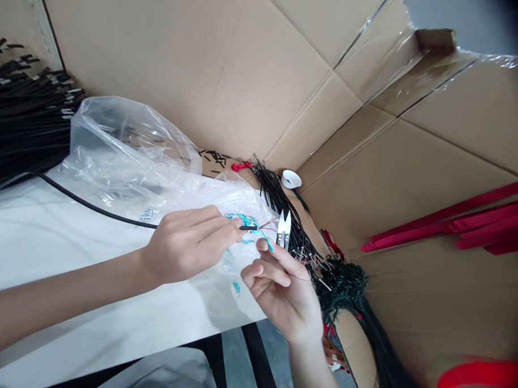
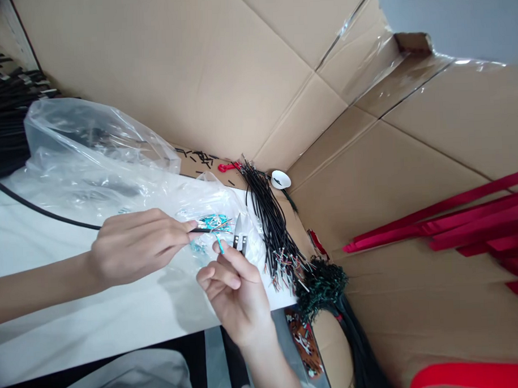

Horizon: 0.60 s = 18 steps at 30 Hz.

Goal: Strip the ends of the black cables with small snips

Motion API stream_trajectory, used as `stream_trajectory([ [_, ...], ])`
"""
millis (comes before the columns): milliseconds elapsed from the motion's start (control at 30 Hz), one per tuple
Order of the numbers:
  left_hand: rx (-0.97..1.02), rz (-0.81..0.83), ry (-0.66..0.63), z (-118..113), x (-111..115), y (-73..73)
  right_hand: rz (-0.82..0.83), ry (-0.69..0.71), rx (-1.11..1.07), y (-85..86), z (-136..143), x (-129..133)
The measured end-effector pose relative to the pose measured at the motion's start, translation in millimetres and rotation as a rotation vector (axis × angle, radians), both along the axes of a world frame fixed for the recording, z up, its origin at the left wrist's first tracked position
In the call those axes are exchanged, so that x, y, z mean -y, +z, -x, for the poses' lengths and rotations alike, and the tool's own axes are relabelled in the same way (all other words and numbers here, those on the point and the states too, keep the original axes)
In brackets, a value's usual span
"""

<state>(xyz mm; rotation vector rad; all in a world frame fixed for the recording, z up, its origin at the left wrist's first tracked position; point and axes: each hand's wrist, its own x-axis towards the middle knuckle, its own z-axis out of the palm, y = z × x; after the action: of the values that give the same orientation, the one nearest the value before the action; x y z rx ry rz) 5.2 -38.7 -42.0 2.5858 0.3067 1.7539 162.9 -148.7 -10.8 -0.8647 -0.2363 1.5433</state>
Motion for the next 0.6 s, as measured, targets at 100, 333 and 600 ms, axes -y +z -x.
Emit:
stream_trajectory([
  [100, 0.078, 0.111, 0.007, -2.8, 3.6, 3.4, -0.093, -0.047, -0.119, -5.5, 15.5, -0.8],
  [333, 0.237, 0.315, -0.025, -7.5, 5.7, 9.0, -0.285, -0.288, -0.317, -7.8, 56.0, -14.0],
  [600, 0.075, 0.11, 0.062, -3.1, -3.0, 3.4, -0.353, -0.633, 0.017, -14.8, 67.4, -36.0],
])
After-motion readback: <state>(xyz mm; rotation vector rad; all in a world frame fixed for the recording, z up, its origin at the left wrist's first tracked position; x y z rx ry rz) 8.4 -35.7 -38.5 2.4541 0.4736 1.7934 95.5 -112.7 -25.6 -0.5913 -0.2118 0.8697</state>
